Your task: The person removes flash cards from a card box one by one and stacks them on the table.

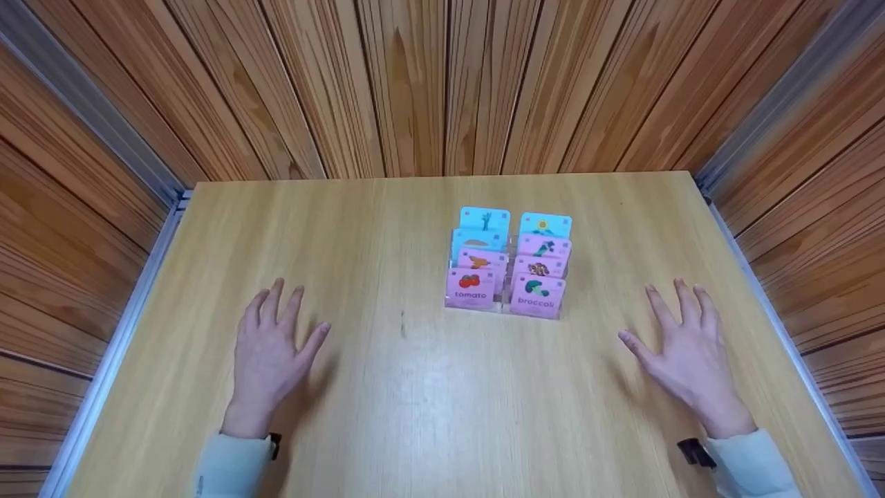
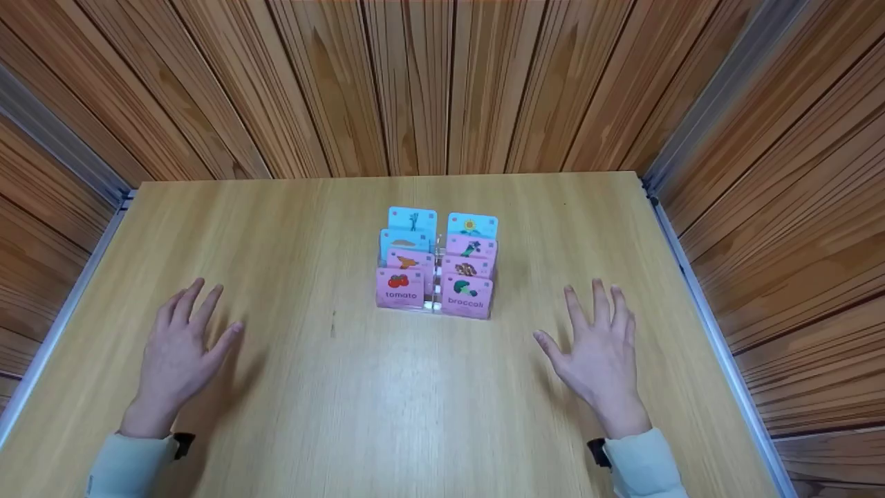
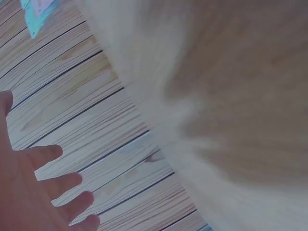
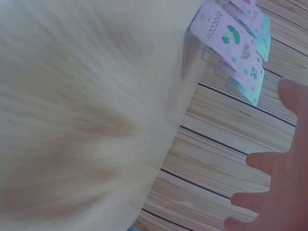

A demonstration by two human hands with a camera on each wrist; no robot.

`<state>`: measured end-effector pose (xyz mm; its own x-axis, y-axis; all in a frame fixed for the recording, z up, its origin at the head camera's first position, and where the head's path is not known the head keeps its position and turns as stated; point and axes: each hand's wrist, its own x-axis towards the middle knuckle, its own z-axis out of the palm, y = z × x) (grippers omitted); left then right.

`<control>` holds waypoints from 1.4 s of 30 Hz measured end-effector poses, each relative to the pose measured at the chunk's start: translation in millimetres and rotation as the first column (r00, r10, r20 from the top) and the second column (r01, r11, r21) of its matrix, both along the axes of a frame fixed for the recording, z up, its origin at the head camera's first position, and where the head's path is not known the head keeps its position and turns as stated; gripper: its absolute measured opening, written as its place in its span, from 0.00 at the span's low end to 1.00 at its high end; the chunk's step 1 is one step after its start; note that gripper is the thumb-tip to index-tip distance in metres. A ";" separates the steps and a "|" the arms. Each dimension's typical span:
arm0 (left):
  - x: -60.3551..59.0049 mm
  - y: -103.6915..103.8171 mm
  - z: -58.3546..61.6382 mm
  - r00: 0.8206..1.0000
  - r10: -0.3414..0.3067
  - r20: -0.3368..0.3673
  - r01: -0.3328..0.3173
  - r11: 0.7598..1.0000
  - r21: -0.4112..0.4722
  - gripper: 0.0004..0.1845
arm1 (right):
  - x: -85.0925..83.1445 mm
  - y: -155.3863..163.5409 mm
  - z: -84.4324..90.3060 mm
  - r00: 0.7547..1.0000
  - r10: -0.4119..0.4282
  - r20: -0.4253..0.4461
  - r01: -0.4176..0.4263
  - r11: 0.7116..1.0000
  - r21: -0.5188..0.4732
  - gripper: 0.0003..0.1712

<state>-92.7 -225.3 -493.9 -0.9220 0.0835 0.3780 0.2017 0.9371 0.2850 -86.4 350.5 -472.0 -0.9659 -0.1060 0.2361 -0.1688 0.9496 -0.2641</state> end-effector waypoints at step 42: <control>-102.7 93.9 -0.9 0.898 -0.316 0.306 0.085 0.807 0.584 0.16 | -59.1 -41.5 -1.4 0.993 0.031 -0.110 -0.056 0.972 -0.229 0.30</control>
